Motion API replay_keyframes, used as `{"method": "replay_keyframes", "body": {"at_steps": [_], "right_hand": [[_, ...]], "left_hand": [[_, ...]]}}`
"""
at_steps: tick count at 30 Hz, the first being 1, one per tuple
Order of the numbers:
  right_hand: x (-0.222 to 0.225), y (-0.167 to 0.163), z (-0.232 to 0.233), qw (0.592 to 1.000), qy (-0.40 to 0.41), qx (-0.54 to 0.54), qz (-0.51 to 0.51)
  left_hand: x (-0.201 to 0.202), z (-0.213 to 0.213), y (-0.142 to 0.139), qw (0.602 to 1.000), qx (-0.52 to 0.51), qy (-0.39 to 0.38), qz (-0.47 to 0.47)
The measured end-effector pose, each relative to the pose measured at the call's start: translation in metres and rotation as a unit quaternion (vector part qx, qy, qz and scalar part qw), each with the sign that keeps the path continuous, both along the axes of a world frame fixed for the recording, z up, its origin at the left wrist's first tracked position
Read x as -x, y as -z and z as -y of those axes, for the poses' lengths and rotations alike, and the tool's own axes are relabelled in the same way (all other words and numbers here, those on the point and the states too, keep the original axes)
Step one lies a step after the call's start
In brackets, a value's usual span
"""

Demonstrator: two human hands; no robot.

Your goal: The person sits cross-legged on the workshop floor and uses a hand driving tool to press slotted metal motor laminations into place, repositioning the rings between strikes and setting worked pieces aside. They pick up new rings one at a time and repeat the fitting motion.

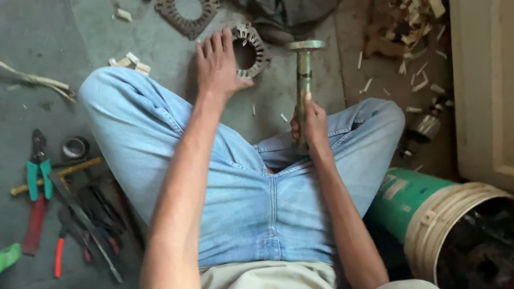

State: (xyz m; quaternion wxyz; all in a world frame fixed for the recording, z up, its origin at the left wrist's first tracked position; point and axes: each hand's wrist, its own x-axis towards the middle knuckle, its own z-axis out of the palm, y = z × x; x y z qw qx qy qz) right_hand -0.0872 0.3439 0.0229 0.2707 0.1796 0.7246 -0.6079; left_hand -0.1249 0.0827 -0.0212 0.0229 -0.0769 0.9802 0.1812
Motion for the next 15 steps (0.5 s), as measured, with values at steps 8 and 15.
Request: {"method": "replay_keyframes", "body": {"at_steps": [8,15], "right_hand": [[0.003,0.020,0.003,0.999,0.003,-0.008,-0.043],[0.002,0.004,0.022,0.993,-0.071,-0.050,-0.077]], "left_hand": [[-0.001,0.016,-0.015,0.995,-0.075,0.013,-0.069],[-0.016,0.011,0.007,0.989,-0.099,-0.084,-0.068]]}}
